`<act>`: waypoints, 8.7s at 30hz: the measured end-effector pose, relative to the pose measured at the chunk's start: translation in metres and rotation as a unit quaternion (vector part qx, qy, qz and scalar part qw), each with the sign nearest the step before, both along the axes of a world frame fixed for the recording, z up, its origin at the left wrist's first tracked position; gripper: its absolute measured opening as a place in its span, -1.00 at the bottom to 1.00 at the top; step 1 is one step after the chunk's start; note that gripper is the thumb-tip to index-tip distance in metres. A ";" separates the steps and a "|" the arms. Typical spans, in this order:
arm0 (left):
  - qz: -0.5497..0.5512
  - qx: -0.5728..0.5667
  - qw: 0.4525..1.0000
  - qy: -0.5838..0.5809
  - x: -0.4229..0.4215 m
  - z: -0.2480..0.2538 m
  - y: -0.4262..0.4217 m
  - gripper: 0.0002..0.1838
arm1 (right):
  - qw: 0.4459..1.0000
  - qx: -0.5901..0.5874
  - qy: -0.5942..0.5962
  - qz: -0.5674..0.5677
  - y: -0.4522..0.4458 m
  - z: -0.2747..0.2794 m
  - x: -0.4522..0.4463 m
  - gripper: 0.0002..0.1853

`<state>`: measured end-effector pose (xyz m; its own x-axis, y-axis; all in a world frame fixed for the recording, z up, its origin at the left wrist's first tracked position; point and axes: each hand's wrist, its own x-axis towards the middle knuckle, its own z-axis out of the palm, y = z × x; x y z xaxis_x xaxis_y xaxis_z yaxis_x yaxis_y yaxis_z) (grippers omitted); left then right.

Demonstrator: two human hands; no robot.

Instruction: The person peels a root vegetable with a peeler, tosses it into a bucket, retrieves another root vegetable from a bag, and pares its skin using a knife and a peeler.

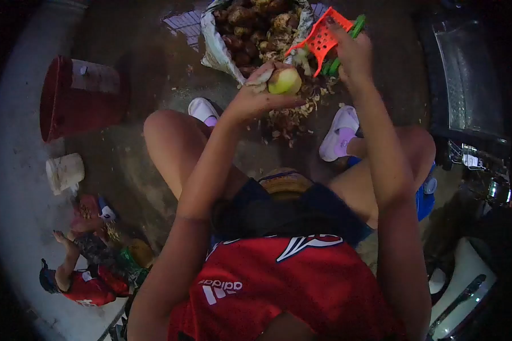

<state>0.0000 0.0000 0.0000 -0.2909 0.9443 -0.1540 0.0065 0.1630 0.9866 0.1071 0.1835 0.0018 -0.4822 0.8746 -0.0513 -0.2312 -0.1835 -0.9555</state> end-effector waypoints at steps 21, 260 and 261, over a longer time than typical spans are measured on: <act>-0.013 0.055 0.997 -0.054 -0.013 -0.011 0.004 -0.42 | 0.974 0.189 -0.112 0.046 -0.038 0.025 -0.015 -0.69; 0.017 0.042 0.965 0.259 -0.006 -0.011 0.009 -0.27 | 0.973 0.152 -0.169 0.030 -0.034 0.016 -0.015 -0.69; 0.003 0.017 0.982 0.187 -0.005 -0.004 0.008 -0.27 | 0.949 0.198 -0.245 0.006 -0.031 0.015 -0.013 -0.69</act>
